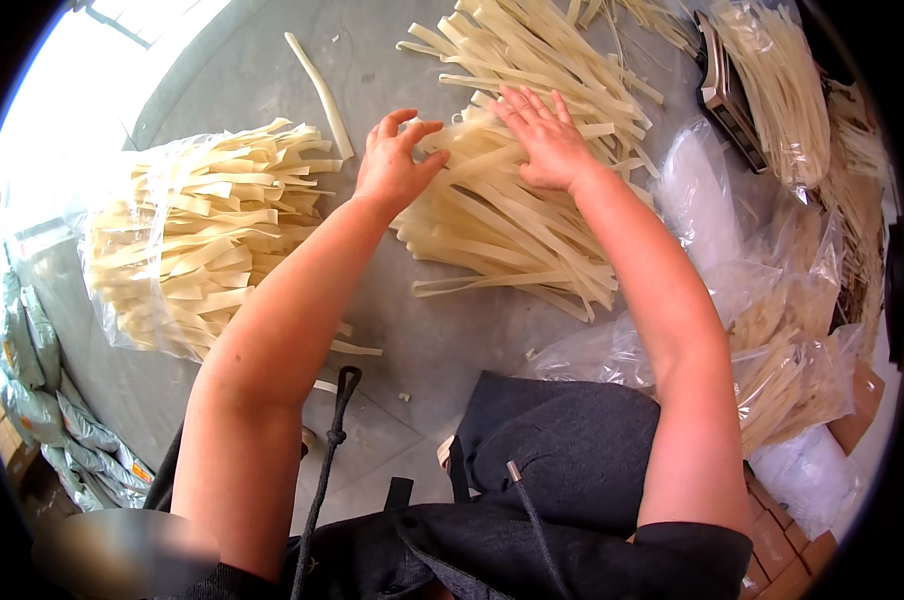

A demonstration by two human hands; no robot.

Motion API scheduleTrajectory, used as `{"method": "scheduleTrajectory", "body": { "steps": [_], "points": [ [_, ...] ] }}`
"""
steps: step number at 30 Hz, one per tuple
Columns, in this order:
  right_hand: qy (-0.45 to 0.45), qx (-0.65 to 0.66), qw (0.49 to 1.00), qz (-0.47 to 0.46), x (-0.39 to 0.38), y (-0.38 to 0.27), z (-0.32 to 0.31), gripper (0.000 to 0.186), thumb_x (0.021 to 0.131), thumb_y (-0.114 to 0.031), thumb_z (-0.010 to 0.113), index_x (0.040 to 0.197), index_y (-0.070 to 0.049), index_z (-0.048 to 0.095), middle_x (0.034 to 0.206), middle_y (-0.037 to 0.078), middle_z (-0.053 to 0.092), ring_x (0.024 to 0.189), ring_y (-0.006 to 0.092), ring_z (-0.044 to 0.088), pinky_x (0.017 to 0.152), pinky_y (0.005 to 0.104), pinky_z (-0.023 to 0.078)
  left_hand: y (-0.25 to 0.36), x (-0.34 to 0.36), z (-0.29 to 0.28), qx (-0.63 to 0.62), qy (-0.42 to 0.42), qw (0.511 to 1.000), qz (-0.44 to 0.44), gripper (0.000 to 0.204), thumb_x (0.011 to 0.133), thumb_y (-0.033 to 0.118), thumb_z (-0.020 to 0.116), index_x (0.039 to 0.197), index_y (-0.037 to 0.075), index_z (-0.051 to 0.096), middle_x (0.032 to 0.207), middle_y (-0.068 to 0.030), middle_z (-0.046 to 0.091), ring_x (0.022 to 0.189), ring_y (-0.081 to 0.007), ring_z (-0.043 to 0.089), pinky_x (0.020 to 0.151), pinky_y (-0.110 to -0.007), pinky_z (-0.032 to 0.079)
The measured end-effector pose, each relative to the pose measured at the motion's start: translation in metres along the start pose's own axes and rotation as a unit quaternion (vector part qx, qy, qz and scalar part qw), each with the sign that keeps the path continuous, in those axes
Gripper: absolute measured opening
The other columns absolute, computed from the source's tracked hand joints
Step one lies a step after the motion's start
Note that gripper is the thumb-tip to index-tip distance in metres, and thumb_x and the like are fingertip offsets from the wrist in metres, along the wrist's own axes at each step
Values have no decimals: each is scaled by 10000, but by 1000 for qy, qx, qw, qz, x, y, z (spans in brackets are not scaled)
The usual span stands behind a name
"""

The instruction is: The person gathers long, flat plastic strips from a pile on the floor, aligns them into a bundle by hand, and slides the bundle into a clear plastic bag.

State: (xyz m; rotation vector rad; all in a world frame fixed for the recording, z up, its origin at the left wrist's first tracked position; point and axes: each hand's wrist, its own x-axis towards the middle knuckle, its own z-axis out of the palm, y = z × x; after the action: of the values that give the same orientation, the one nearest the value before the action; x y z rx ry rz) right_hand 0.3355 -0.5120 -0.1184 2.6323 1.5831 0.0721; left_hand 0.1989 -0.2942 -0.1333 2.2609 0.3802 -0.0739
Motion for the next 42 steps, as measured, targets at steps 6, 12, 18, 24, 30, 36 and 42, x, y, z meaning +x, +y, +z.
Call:
{"method": "scheduleTrajectory", "body": {
  "steps": [6,12,18,24,30,36,42],
  "points": [
    [-171,59,982,51,9,-29,-49,694,774,-291,704,1400,-133,448,1159,96,633,1075,255,589,955,418,375,-23,-6,7,-17,51,992,-115,580,894,438,628,1367,117,528,1381,-180,455,1234,-313,501,1023,-397,430],
    [-156,32,982,103,-33,-20,-22,588,903,-510,565,1339,-118,527,994,110,640,972,259,603,902,395,388,-17,-6,13,-111,-23,984,-135,594,937,469,545,1385,81,499,1378,-192,460,1227,-317,522,1041,-383,412],
    [-203,109,968,97,-53,-69,-29,809,870,-666,482,1454,-114,392,1275,185,536,1232,312,477,1068,482,285,-5,-32,15,-102,-70,982,-140,562,945,458,529,1356,74,519,1356,-188,487,1203,-332,532,1045,-409,404],
    [-165,197,960,114,-97,-70,-28,1293,594,-815,660,1544,-111,136,1537,227,257,1435,373,233,1186,523,84,56,-123,14,-214,-124,968,-44,196,923,220,613,967,33,651,821,-101,667,763,-264,635,716,-355,511],
    [-206,134,962,117,-83,-59,-12,1294,599,-805,670,1544,-105,128,1504,234,300,1391,378,309,1173,507,153,84,-205,40,-94,-105,973,181,121,812,118,662,928,84,657,855,-98,651,823,-321,604,717,-415,508],
    [-206,172,958,105,-80,-63,-12,1315,587,-843,638,1550,-116,113,1395,282,386,1297,386,402,1093,489,256,34,-196,113,-551,-277,613,-495,421,947,160,519,1332,-3,470,1306,-118,560,1182,-228,539,1030,-391,429],
    [-281,223,932,44,-103,-110,-45,1344,585,-689,766,1554,-137,18,1397,306,361,1291,431,399,1104,490,249,33,-163,104,-708,-194,520,-436,421,886,7,481,1306,-27,465,1272,-139,533,1156,-276,535,1054,-426,407]
  ]
}}
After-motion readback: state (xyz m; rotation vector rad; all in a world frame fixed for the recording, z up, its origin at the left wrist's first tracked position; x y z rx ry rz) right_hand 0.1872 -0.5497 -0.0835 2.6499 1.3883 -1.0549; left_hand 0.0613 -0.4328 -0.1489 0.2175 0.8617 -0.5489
